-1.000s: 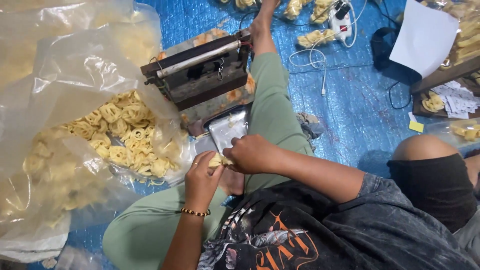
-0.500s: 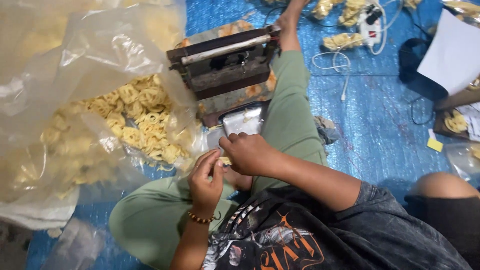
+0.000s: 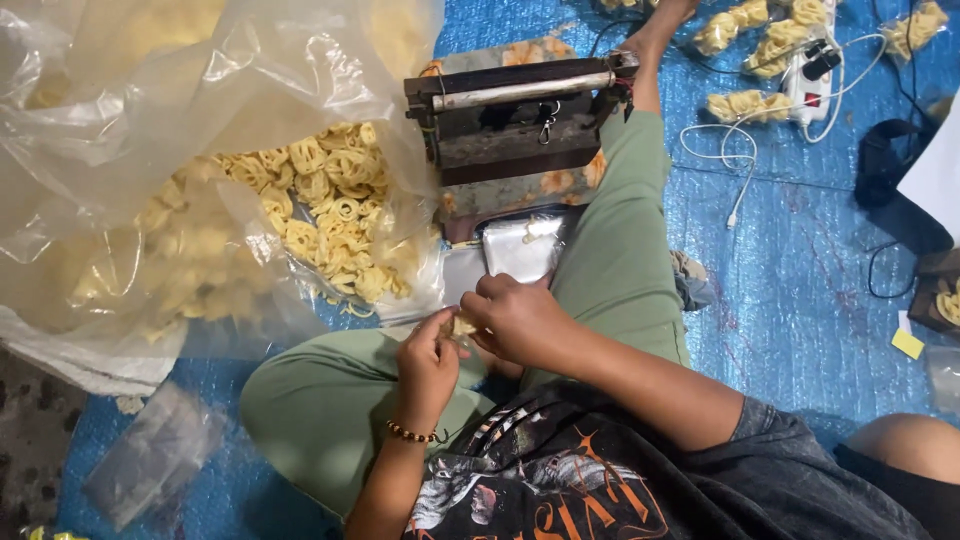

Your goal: Manually filling small plastic bags with snacks and sealing them using a heat sealing machine.

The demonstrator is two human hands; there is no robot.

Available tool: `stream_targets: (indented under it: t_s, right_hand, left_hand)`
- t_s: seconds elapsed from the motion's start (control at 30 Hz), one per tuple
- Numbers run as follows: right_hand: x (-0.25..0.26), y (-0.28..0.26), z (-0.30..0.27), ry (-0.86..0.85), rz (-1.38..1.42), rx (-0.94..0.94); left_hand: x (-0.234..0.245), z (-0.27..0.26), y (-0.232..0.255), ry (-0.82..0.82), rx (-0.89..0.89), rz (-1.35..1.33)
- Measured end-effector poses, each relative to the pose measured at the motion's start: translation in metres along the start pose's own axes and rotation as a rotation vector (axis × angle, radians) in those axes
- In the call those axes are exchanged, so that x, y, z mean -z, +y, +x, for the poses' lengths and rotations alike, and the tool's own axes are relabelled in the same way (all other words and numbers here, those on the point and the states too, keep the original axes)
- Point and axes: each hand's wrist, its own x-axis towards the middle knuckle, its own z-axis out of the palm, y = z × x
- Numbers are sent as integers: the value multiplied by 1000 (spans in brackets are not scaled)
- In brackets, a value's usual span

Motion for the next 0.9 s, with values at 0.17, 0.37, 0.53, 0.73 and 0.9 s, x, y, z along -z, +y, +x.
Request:
stream_targets:
  t_s: [0.17,0.37,0.53,0.73,0.9]
  right_hand:
    - [-3,-13,5,35,-56,84]
    - [13,-20,8,-96,309,87]
    - [-20,-27,1,-62,100,195]
    - [-24,-43,-2,-114,57,352]
    - [-7,-61,6,-4,-181,418]
  left_hand:
    - [9,-6,21,-71,115,-96]
    - [33,-7,2,-89,244,-288]
    - [43,-16,12,-165,279,-277]
    - [63,-22,21,-108,390,22]
    - [62,-32,25,-44,354,63]
